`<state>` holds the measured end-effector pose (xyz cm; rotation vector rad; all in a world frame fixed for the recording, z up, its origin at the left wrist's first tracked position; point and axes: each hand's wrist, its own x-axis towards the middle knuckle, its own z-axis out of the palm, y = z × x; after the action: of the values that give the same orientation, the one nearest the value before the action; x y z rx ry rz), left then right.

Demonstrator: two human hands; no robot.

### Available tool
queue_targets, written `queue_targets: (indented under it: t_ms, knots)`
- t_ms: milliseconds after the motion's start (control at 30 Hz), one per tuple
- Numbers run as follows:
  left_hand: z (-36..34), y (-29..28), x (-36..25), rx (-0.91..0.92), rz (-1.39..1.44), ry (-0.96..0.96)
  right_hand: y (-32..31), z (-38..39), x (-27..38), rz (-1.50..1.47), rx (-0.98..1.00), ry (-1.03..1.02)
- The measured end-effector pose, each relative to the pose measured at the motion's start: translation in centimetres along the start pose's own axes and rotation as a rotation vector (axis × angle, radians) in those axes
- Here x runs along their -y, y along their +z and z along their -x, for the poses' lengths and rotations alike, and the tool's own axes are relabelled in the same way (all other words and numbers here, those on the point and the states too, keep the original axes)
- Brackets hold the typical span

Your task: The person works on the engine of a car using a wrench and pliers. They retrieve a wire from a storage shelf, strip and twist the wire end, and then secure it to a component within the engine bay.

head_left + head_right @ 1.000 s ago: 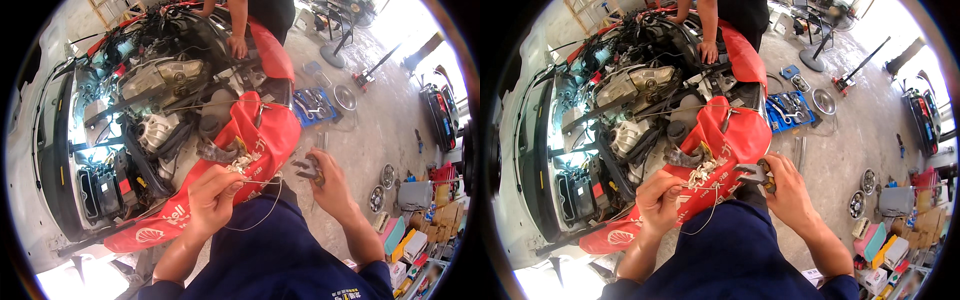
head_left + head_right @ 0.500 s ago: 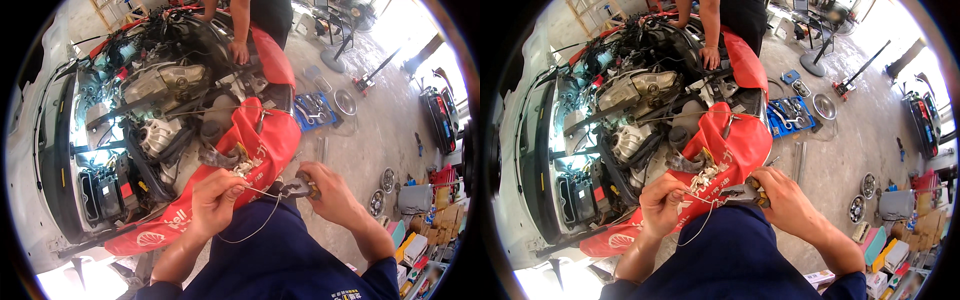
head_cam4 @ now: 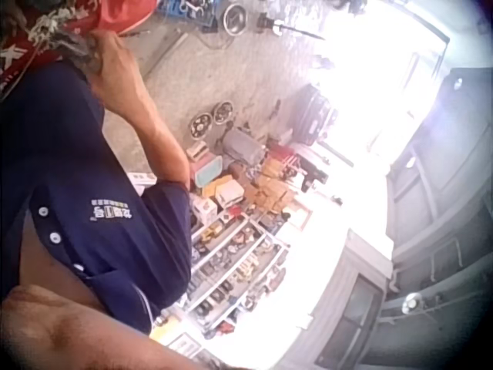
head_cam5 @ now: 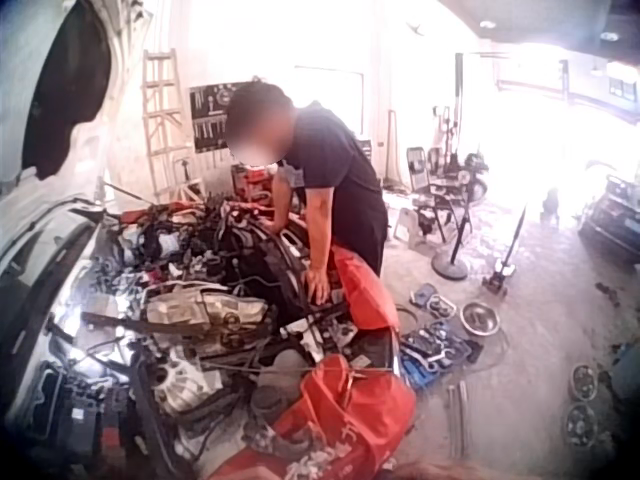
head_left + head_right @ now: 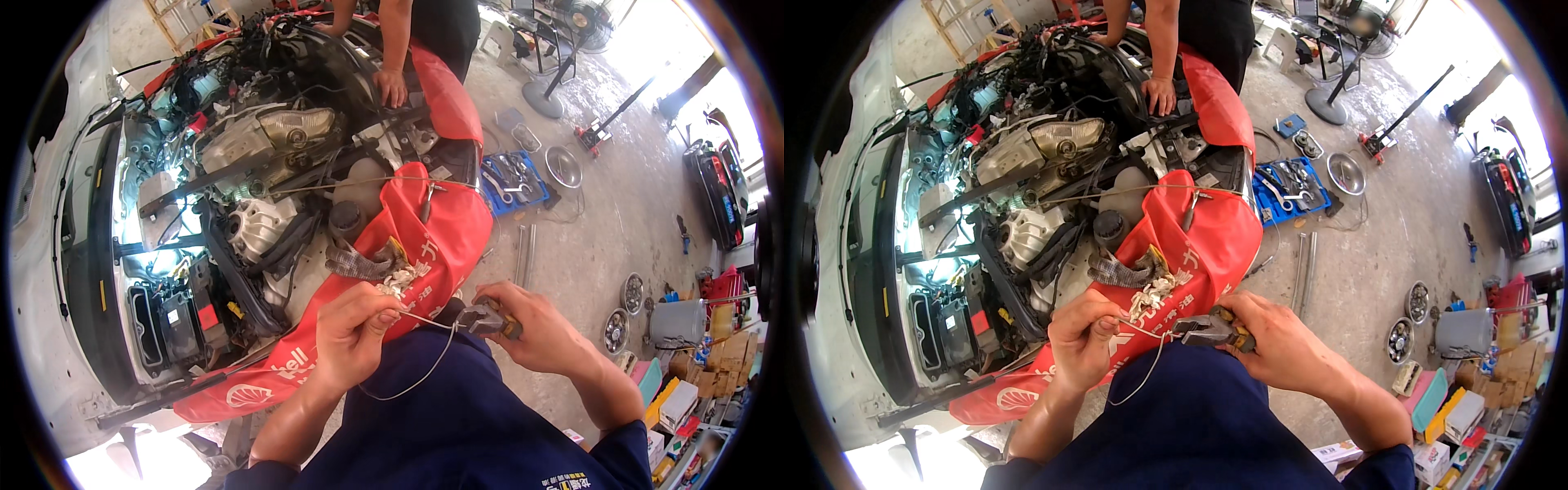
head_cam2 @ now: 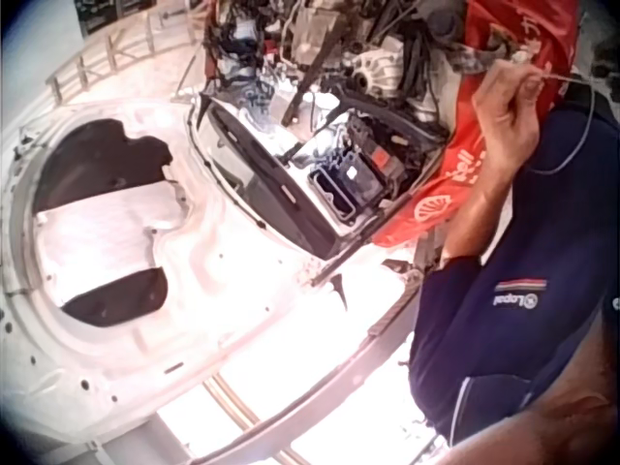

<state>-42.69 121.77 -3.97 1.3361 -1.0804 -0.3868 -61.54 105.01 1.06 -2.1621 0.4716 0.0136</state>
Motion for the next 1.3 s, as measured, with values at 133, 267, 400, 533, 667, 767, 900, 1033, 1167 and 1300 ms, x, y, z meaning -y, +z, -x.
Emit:
queue_targets:
  t_ms: [133,267,400,533,667,767,900,1033,1167,1300]
  knots:
    - [0.1,-0.1,0.2,0.012,-0.01,0.0,0.1,-0.3,0.0,0.055,-0.026,-0.011]
    - [0.2,-0.2,0.4,0.026,0.018,-0.016,0.2,-0.4,-0.2,0.095,-0.019,-0.029]
    - [0.3,-0.4,0.2,0.015,0.005,-0.036,0.1,-0.4,-0.2,0.241,-0.007,-0.024]
    - [0.3,0.1,0.1,0.023,-0.024,-0.036,0.5,-0.1,-0.1,0.353,0.002,-0.027]
    - [0.5,0.5,0.9,-0.021,-0.074,0.067,1.9,0.7,0.6,0.054,0.115,0.077]
    - [0.0,-0.4,2.3,0.05,-0.102,0.281,2.8,1.7,0.4,-0.072,0.257,0.086]
    - [-2.5,-0.7,4.1,0.167,-0.14,0.691,3.3,1.7,1.0,-0.322,0.519,0.031]
    - [-5.8,0.0,4.5,0.162,-0.185,0.961,3.6,0.9,0.7,-0.461,0.693,-0.074]
    - [-8.6,2.0,4.1,0.08,-0.146,1.186,3.3,-0.3,1.2,-0.626,0.882,-0.115]
    - [-11.4,3.4,3.4,0.031,-0.15,1.35,4.3,-0.7,-0.2,-0.755,1.076,-0.103]
